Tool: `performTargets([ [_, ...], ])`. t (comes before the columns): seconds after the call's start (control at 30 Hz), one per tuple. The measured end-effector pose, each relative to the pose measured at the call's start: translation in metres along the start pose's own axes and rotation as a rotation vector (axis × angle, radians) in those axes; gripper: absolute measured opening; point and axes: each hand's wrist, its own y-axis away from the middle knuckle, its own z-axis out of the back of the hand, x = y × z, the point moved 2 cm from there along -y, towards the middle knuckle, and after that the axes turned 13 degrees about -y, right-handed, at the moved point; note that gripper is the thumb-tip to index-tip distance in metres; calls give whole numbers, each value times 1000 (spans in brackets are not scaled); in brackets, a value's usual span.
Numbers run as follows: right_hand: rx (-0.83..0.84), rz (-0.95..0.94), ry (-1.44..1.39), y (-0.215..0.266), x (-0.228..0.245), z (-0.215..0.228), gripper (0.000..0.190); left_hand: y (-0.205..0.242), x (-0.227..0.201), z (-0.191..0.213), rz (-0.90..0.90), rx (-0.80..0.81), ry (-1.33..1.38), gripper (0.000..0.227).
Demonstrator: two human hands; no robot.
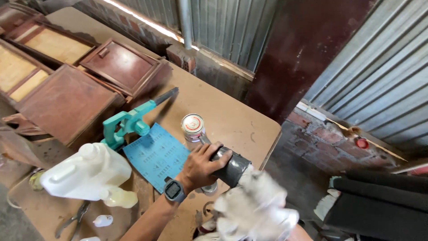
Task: The person cleans a paint sprayer cup and nozzle using a cloth and a brush. They wipe the exterior and interior of the cup, scrub the nozzle with a brush, and pour a liquid from a white container into the cup to rinse it.
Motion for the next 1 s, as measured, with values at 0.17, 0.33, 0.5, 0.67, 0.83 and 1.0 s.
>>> performTargets([
  [0.17,-11,105,107,7,14,38,46,-11,-8,13,136,142,33,74],
  [0.33,312,307,1077,-9,-14,101,38,-8,-5,18,292,306,30,79],
  [0.5,272,870,1515,-53,62,86,20,-16,5,45,638,603,687,85],
  [0.67,205,952,1349,-66,27,78,8,-17,14,59,688,559,642,85],
  [0.83,79,874,1201,-63,-2,66,23,-23,9,64,663,452,272,83],
  [1.0,-308,161,589,-38,-37,43,18,10,9,40,511,388,29,73],
])
